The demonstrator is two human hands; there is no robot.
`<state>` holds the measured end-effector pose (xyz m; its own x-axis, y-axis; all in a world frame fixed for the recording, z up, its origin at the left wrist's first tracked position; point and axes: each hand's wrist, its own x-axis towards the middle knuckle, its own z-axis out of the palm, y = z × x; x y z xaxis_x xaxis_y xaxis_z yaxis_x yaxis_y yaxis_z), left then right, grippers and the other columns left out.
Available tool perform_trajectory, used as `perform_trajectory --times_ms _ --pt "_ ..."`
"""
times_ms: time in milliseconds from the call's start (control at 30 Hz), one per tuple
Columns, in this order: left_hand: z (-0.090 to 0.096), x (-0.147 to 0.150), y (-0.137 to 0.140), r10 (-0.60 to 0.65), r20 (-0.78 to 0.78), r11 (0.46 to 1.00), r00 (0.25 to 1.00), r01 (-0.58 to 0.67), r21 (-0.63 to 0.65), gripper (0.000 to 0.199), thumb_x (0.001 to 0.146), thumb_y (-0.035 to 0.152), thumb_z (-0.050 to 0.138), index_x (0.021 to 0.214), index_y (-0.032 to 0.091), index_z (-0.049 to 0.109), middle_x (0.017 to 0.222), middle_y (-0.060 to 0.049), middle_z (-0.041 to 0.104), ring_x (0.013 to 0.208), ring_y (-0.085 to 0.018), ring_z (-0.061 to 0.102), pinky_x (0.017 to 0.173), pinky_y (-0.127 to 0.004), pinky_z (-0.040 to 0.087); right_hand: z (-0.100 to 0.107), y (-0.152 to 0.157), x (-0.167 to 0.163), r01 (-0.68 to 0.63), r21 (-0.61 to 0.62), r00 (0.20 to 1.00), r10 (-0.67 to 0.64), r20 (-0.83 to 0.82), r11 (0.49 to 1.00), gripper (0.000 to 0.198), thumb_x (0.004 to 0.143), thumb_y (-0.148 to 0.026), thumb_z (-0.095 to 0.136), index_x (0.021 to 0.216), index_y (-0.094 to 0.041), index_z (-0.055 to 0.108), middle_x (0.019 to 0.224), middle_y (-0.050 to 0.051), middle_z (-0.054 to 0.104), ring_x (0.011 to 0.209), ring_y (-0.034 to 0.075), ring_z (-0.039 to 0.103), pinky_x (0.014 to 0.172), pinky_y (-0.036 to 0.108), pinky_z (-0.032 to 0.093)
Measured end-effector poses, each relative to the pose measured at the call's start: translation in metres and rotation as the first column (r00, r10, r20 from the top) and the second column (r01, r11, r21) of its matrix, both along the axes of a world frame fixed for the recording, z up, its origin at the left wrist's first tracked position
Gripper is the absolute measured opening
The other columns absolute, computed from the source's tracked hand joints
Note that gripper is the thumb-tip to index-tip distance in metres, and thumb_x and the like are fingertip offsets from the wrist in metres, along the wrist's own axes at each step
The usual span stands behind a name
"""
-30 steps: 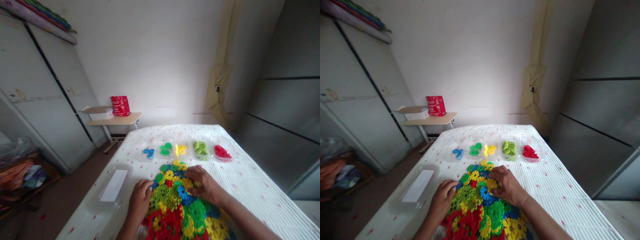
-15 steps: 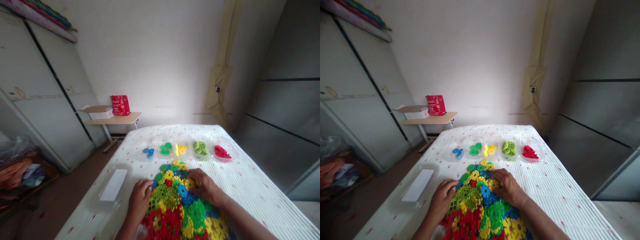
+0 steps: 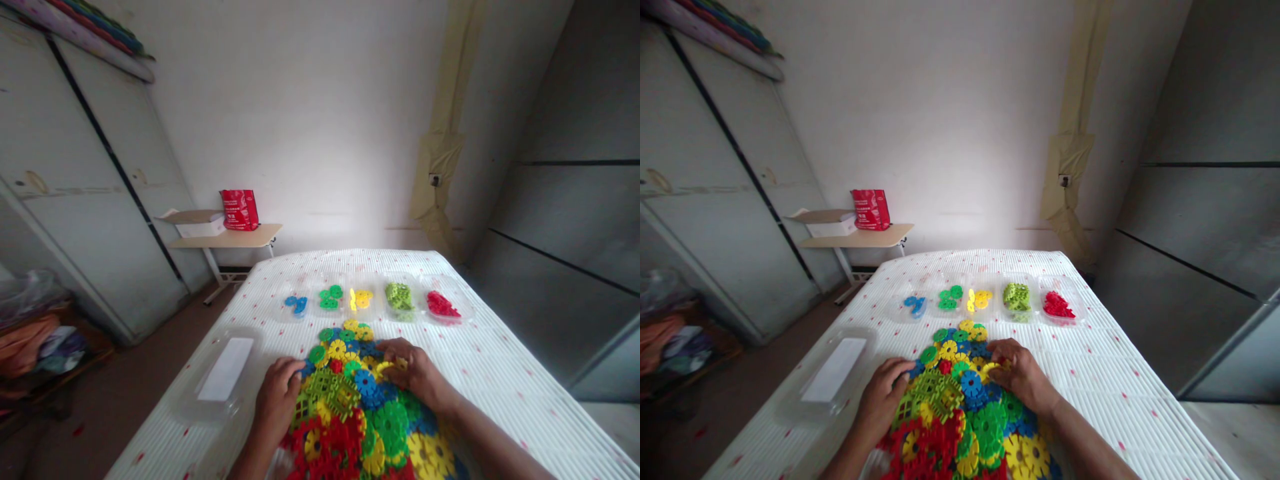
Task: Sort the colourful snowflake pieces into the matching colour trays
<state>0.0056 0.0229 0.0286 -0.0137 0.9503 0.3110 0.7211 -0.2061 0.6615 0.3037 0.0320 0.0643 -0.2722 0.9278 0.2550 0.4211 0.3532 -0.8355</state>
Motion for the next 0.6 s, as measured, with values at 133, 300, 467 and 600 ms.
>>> perform_trajectory --times_ms 133,300,467,600 --pt "0.0 0.0 0.0 -0.001 0.012 1.0 1.0 0.001 -0.008 0.028 0.075 0.023 0.043 0.088 0.022 0.068 0.096 -0.006 0.065 0.096 -0.02 0.058 0.09 -0.037 0.045 0.005 0.004 0.005 0.043 -0.115 0.983 -0.063 -0.173 0.992 0.024 0.07 -0.041 0.065 0.076 -0.018 0.061 0.095 0.006 0.066 0.083 0.019 0.06 0.072 0.031 0.048" --pt "0.0 -0.001 0.001 -0.001 0.024 1.0 1.0 0.001 0.002 0.027 0.075 0.024 0.043 0.086 0.023 0.068 0.095 -0.005 0.065 0.095 -0.02 0.058 0.088 -0.036 0.046 0.02 0.009 0.006 0.115 -0.244 0.913 -0.199 -0.356 0.963 0.036 0.063 -0.051 0.067 0.062 -0.018 0.055 0.05 -0.005 0.05 0.046 0.008 0.043 0.045 0.022 0.036" --pt "0.0 -0.001 0.001 -0.007 0.022 1.0 1.0 0.007 0.012 0.027 0.074 0.023 0.044 0.085 0.022 0.068 0.093 -0.006 0.066 0.093 -0.02 0.059 0.088 -0.036 0.046 0.039 0.02 -0.001 0.146 -0.223 0.93 -0.211 -0.301 0.964 0.039 0.062 -0.052 0.066 0.056 -0.018 0.048 0.044 -0.007 0.04 0.041 0.006 0.034 0.04 0.021 0.027" --pt "-0.001 0.0 0.001 0.001 0.025 1.0 1.0 -0.001 0.014 0.027 0.073 0.021 0.044 0.085 0.022 0.068 0.093 -0.006 0.066 0.093 -0.02 0.059 0.087 -0.037 0.046 0.054 0.047 -0.012 0.246 -0.11 0.938 -0.266 -0.222 0.963 0.037 0.065 -0.051 0.063 0.055 -0.019 0.048 0.044 -0.005 0.043 0.04 0.008 0.038 0.039 0.021 0.03"
